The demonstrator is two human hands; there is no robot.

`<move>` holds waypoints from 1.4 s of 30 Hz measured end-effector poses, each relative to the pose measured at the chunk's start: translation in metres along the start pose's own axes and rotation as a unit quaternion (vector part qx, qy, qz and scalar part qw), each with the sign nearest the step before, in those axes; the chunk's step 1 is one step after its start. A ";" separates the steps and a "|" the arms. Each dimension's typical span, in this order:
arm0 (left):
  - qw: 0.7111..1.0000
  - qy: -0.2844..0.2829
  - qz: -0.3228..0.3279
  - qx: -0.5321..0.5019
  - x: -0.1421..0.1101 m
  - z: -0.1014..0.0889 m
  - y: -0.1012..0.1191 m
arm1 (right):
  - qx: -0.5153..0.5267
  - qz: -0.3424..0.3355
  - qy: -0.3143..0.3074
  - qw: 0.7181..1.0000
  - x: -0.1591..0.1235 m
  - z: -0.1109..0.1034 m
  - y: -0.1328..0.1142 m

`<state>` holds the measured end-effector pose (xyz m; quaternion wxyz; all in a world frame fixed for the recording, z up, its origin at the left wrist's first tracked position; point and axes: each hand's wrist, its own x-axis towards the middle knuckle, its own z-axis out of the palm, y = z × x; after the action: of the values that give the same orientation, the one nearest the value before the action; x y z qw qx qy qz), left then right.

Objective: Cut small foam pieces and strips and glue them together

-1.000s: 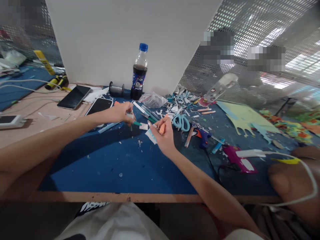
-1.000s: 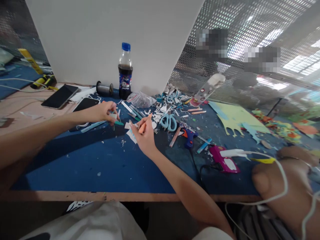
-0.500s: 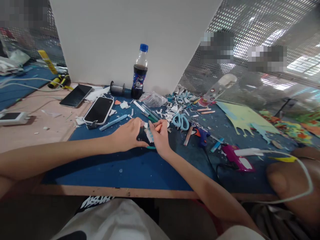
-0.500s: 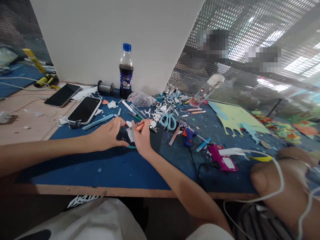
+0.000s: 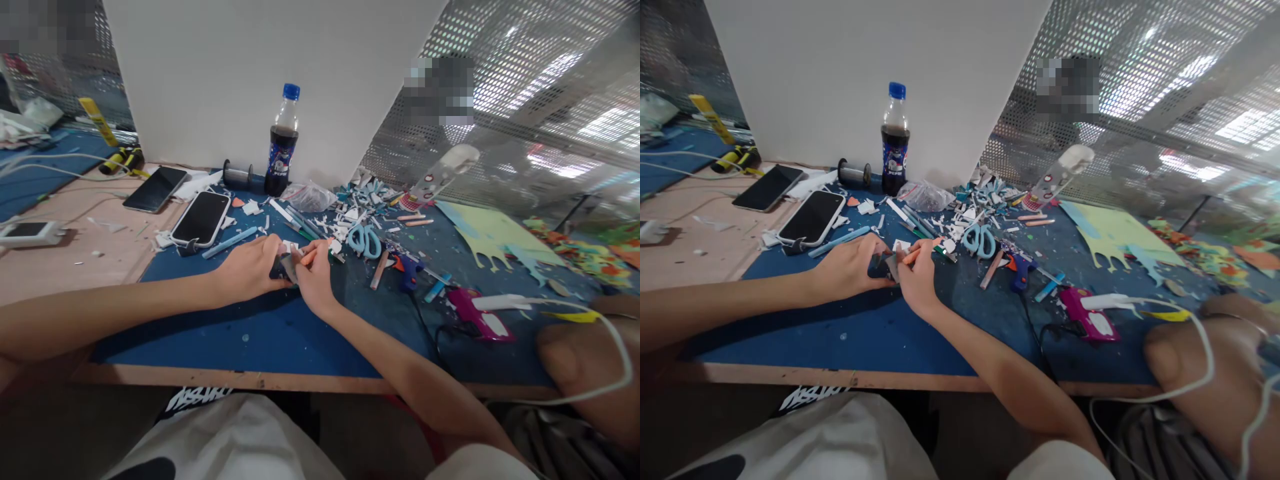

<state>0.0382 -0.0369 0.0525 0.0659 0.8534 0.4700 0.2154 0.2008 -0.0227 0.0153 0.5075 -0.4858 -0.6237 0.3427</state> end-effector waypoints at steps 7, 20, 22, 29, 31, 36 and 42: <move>1.000 0.013 0.016 -0.005 -0.001 0.009 0.006 | -0.041 0.002 0.006 0.999 -0.003 0.001 -0.002; 0.990 -0.089 0.058 -0.088 -0.030 -0.013 -0.054 | -0.235 -0.180 -0.154 0.943 0.036 -0.038 0.005; 0.986 -0.108 0.077 -0.103 -0.033 -0.015 -0.059 | -0.274 -0.154 -0.194 0.929 0.039 -0.038 0.008; 0.987 -0.010 0.112 -0.113 -0.039 -0.006 -0.061 | -0.260 -0.131 -0.198 0.936 0.041 -0.035 0.016; 0.989 -0.009 0.090 -0.119 -0.040 -0.003 -0.061 | -0.230 -0.133 -0.200 0.943 0.041 -0.035 0.016; 0.989 -0.004 0.068 -0.134 -0.040 -0.001 -0.061 | -0.145 -0.120 -0.225 0.956 0.035 -0.024 0.010; 0.989 -0.001 0.042 -0.139 -0.039 -0.003 -0.059 | -0.117 -0.086 -0.242 0.959 0.030 -0.019 0.007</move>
<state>-0.0266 -0.0372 0.0246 0.1750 0.8553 0.3991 0.2804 0.2205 0.0067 0.0222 0.3084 -0.3889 -0.8029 0.3301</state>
